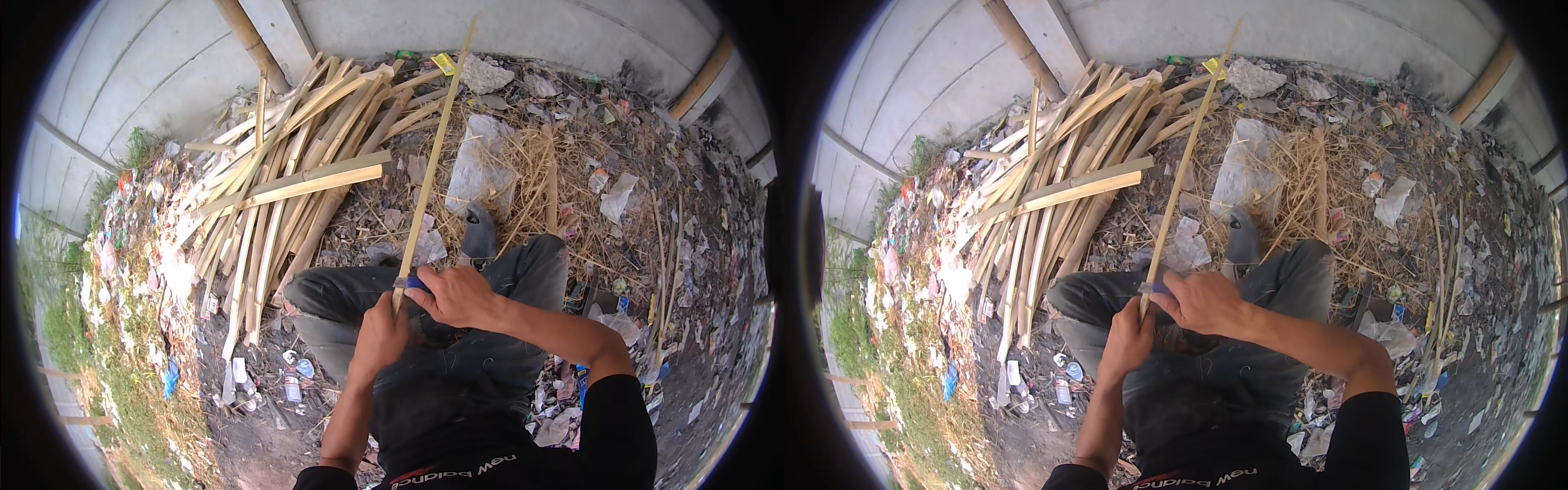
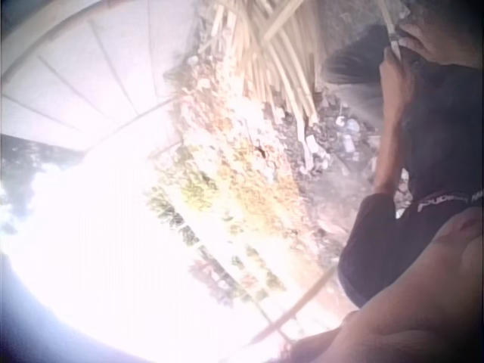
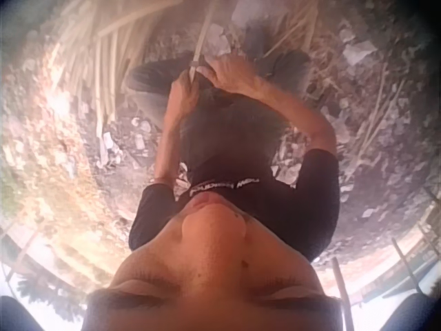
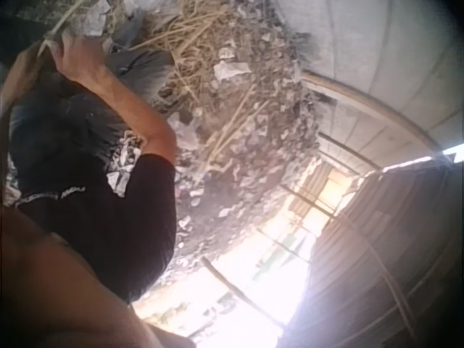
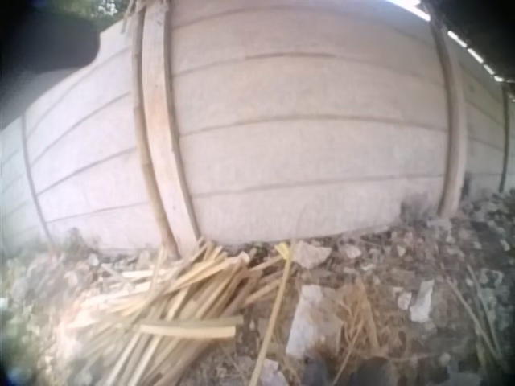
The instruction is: The person sits on the ground and uses a blue utility knife to shave thin strips off a long bamboo pole. They hold the pole with their left hand and scrape the surface with the knife in their right hand, creating a pile of bamboo shavings.
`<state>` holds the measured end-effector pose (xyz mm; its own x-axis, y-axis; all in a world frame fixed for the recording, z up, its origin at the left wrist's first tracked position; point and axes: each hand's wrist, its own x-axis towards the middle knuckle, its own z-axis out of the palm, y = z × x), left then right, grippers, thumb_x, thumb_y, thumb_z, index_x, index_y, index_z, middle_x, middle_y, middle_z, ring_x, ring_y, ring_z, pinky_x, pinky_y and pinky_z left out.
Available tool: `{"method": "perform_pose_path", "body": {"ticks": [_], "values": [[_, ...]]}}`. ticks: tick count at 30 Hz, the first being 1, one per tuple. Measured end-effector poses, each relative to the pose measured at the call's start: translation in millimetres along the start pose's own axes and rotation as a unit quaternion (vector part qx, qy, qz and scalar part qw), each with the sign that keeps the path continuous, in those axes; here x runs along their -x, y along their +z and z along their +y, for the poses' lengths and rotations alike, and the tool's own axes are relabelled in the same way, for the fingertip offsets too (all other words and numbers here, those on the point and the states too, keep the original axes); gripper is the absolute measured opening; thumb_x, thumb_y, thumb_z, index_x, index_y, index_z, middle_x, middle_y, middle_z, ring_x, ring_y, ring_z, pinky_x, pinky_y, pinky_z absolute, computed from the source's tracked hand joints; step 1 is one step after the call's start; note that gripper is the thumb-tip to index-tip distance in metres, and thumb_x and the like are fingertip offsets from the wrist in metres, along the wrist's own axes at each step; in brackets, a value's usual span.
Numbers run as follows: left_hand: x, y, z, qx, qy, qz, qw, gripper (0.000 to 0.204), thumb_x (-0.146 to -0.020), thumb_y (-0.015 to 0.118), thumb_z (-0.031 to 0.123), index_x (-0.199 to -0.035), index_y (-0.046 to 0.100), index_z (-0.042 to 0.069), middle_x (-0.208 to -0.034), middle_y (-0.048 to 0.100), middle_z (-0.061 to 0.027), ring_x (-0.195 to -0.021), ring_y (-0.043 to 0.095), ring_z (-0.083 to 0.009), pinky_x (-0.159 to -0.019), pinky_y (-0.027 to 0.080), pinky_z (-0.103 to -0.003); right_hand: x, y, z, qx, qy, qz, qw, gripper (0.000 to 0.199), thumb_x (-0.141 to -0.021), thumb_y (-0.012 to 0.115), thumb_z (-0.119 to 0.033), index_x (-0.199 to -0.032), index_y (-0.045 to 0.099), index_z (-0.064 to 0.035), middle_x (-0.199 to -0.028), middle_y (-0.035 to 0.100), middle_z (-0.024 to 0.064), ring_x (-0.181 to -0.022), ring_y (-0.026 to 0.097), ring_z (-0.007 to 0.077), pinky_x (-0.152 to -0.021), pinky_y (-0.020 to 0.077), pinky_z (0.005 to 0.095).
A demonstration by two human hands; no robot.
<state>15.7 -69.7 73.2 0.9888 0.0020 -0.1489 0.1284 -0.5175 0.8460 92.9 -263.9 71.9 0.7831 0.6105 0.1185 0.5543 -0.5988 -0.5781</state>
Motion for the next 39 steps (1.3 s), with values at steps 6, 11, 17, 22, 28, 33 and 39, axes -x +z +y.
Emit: {"method": "perform_pose_path", "body": {"ticks": [6,11,17,22,28,33,39], "values": [[11.7,0.6,0.9,0.003,-0.002,-0.006,1.0,0.016,-0.103,0.056,0.009,-0.105,0.062,-0.006,-0.084,0.066,-0.0299,-0.081,0.068,-0.0502,-0.069,0.051,-0.048,-16.9,-14.4,22.1,0.013,0.048,0.036,0.998,0.044,-0.108,0.057,-0.045,-0.095,0.059,-0.003,-0.057,0.062,0.0194,-0.055,0.066,0.0443,-0.05,0.0519,0.0525],[13.2,-6.7,-3.8,-0.029,-0.018,-0.006,0.999,0.016,-0.103,0.058,0.01,-0.104,0.062,-0.005,-0.081,0.066,-0.029,-0.08,0.068,-0.0503,-0.069,0.051,-0.049,0.4,2.2,14.4,-0.006,-0.019,-0.006,1.0,0.046,-0.108,0.056,-0.046,-0.111,0.063,-0.0009,-0.064,0.066,0.0237,-0.063,0.068,0.0478,-0.057,0.0534,0.0577],[19.4,-8.3,-10.3,-0.057,-0.009,-0.009,0.998,0.016,-0.103,0.059,0.012,-0.102,0.06,-0.004,-0.077,0.064,-0.0283,-0.076,0.067,-0.0506,-0.066,0.049,-0.051,3.3,-0.1,5.8,-0.006,-0.009,-0.024,1.0,0.047,-0.107,0.056,-0.049,-0.102,0.062,-0.0028,-0.065,0.067,0.0237,-0.063,0.068,0.0487,-0.058,0.0539,0.0578],[14.0,-16.3,3.9,-0.049,-0.025,-0.006,0.998,0.018,-0.104,0.06,0.013,-0.1,0.059,-0.004,-0.074,0.062,-0.0278,-0.074,0.066,-0.0507,-0.064,0.047,-0.05,-9.4,1.4,18.8,0.006,-0.025,0.01,1.0,0.047,-0.108,0.056,-0.048,-0.1,0.061,-0.0021,-0.061,0.064,0.0194,-0.059,0.068,0.0442,-0.055,0.0535,0.0523],[20.8,-18.7,-6.4,-0.035,-0.009,-0.02,0.999,0.022,-0.104,0.061,0.016,-0.1,0.055,-0.004,-0.078,0.064,-0.0349,-0.081,0.063,-0.0579,-0.068,0.047,-0.062,-7.8,3.6,18.4,0.024,-0.02,0.039,0.999,0.047,-0.11,0.055,-0.046,-0.1,0.061,0.0002,-0.059,0.063,0.0191,-0.057,0.067,0.0422,-0.052,0.0522,0.0516],[29.9,-14.4,-4.6,-0.047,0.003,-0.034,0.998,0.022,-0.104,0.062,0.017,-0.101,0.055,-0.004,-0.078,0.064,-0.0356,-0.081,0.063,-0.0576,-0.069,0.047,-0.063,-24.7,-30.5,72.0,0.03,0.121,0.099,0.987,0.04,-0.107,0.058,-0.043,-0.103,0.061,-0.0029,-0.061,0.065,0.0198,-0.06,0.068,0.0455,-0.056,0.0543,0.0541],[36.0,-15.6,-9.3,-0.044,-0.006,-0.033,0.998,0.02,-0.102,0.063,0.015,-0.099,0.056,-0.003,-0.075,0.061,-0.0313,-0.079,0.063,-0.0559,-0.066,0.046,-0.058,0.7,-10.9,30.1,0.021,0.008,0.035,0.999,0.043,-0.109,0.056,-0.045,-0.104,0.063,-0.0024,-0.061,0.064,0.0202,-0.061,0.068,0.0451,-0.055,0.0518,0.0549]]}}
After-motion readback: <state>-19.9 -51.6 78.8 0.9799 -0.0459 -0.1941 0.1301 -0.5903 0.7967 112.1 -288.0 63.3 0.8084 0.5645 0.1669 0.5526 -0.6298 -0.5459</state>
